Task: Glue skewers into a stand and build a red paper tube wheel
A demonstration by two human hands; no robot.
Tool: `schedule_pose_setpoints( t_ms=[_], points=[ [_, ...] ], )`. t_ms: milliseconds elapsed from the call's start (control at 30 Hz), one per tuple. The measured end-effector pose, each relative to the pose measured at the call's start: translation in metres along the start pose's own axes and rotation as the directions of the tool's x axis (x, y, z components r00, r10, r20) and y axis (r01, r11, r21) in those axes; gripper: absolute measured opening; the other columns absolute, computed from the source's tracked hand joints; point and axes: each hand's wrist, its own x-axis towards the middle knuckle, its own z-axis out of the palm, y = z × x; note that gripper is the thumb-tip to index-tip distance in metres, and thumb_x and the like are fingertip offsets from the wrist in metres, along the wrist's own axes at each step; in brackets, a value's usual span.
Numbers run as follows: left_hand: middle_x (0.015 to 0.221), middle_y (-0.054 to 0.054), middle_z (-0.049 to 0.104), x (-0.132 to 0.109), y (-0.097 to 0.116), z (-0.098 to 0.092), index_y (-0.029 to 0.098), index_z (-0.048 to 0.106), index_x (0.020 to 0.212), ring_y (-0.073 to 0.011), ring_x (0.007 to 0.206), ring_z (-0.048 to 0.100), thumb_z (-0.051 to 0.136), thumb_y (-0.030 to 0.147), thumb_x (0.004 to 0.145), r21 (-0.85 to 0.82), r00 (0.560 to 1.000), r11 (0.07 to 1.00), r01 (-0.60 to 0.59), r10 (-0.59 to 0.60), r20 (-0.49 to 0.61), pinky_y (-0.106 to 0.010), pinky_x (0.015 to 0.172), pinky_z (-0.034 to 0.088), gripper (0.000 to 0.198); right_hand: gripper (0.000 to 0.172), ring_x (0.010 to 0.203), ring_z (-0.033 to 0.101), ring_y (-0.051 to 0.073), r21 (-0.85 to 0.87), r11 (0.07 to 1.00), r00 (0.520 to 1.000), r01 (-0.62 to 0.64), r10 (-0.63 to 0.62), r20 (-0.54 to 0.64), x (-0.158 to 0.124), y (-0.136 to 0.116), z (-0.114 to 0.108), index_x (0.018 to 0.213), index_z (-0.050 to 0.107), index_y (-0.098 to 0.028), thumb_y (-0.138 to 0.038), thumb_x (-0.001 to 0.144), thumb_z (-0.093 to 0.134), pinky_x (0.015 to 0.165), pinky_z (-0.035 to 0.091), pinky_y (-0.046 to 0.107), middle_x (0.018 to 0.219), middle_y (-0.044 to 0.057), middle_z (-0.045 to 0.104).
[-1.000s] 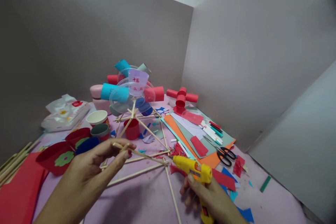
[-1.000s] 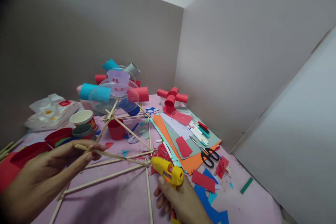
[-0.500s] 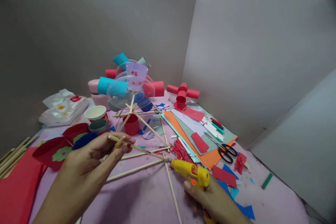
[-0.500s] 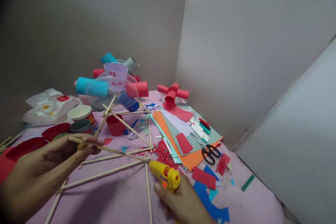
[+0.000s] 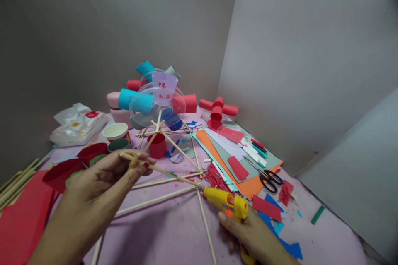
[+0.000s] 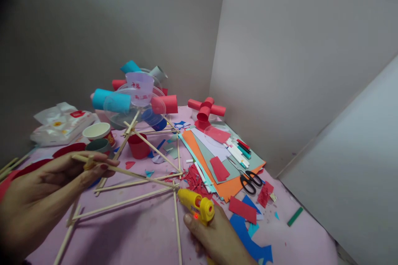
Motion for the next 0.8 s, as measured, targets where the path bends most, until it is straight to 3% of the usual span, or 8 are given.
schedule_pose_setpoints(
  t_ms=[200,633,800],
  points=[
    [0.094,0.002,0.066,-0.0007,-0.0062,-0.0059,0.026,0.063,0.085,-0.0127,0.088,0.062,0.065,0.04,0.073,-0.048,0.993,0.992,0.116,-0.116,0.003,-0.014,0.071,0.053,0.018,0.063,0.04,0.044,0.007,0.049,0.998,1.0,0.03,-0.03,0.009,0.0041,0.0048,0.0013,0.113,0.055,-0.011,-0.06,0.074,0.053,0.039,0.036,0.018,0.053,-0.006,0.047],
    [0.094,0.003,0.065,0.0002,-0.0027,-0.0045,0.027,0.064,0.085,-0.0109,0.088,0.061,0.066,0.042,0.072,-0.058,0.992,0.99,0.128,-0.128,0.01,-0.011,0.07,0.051,0.02,0.056,0.036,0.041,0.006,0.017,1.0,1.0,0.005,-0.005,-0.02,0.007,0.0036,0.002,0.108,0.058,-0.012,-0.055,0.074,0.054,0.036,0.032,0.017,0.048,-0.008,0.043],
    [0.094,0.001,0.065,0.001,-0.0027,-0.0048,0.026,0.065,0.085,-0.0124,0.086,0.062,0.067,0.042,0.072,-0.064,0.995,0.992,0.105,-0.104,0.01,-0.016,0.071,0.053,0.021,0.057,0.035,0.039,0.007,0.003,1.0,1.0,-0.002,0.002,-0.015,0.0058,0.0012,0.0017,0.114,0.057,-0.013,-0.053,0.074,0.055,0.036,0.032,0.017,0.047,-0.009,0.042]
  ],
)
